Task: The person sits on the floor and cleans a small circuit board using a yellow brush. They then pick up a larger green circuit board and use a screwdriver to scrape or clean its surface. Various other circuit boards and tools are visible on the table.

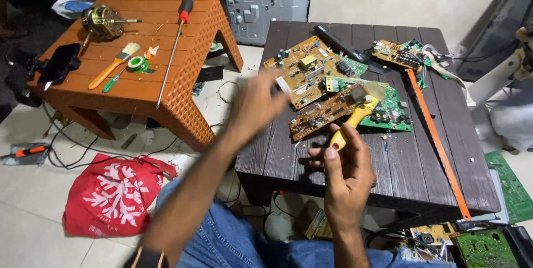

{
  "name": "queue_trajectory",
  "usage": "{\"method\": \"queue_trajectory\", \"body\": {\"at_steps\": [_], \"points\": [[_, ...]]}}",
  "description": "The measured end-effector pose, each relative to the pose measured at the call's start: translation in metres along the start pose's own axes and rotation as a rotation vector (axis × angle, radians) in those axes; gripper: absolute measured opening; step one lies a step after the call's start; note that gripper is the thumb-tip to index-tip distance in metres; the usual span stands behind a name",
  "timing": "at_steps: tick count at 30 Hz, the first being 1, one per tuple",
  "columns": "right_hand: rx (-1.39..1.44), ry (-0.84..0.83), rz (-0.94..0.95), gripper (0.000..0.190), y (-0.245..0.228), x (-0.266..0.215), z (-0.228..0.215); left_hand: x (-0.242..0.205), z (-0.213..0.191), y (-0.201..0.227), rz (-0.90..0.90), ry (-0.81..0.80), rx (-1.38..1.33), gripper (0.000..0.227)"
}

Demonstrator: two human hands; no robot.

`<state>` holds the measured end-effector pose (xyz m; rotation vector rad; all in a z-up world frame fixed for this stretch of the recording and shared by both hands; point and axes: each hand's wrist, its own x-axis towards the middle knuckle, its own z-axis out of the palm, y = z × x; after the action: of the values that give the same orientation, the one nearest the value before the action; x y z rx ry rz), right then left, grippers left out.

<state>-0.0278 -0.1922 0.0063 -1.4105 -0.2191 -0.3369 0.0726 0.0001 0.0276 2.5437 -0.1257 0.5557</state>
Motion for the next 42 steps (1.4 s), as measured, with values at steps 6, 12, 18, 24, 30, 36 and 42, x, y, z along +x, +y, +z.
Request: {"method": "queue_trajectory", "body": {"at_steps": [6,12,18,24,30,36,42], "points": [[-0.003,0.020,0.005,0.047,0.001,-0.002,0.003,0.095,0.057,-0.067,-0.324,-0.130,0.071,0.059],[-0.056,0.024,-0.014,0.045,0.001,-0.001,0.004,0.104,0.087,-0.072,-0.382,0.132,-0.152,0.026],[-0.083,0.025,0.012,0.046,-0.002,-0.002,0.004,0.111,0.066,-0.066,-0.372,0.298,-0.757,0.033],[-0.098,0.058,0.017,0.050,-0.003,0.001,0.004,0.107,0.020,-0.037,0.031,0.443,-0.747,0.024],[-0.214,0.111,0.032,0.057,0.000,-0.002,0.007,0.078,-0.028,-0.009,0.284,0.453,-0.768,0.027],[-0.150,-0.009,0.135,0.041,-0.006,0.001,0.002,0.060,-0.046,-0.016,0.464,0.331,-0.795,0.026],[-0.431,0.018,-0.257,0.066,-0.035,0.041,0.015,0.054,-0.039,-0.042,0.492,0.097,-0.965,0.035]]}}
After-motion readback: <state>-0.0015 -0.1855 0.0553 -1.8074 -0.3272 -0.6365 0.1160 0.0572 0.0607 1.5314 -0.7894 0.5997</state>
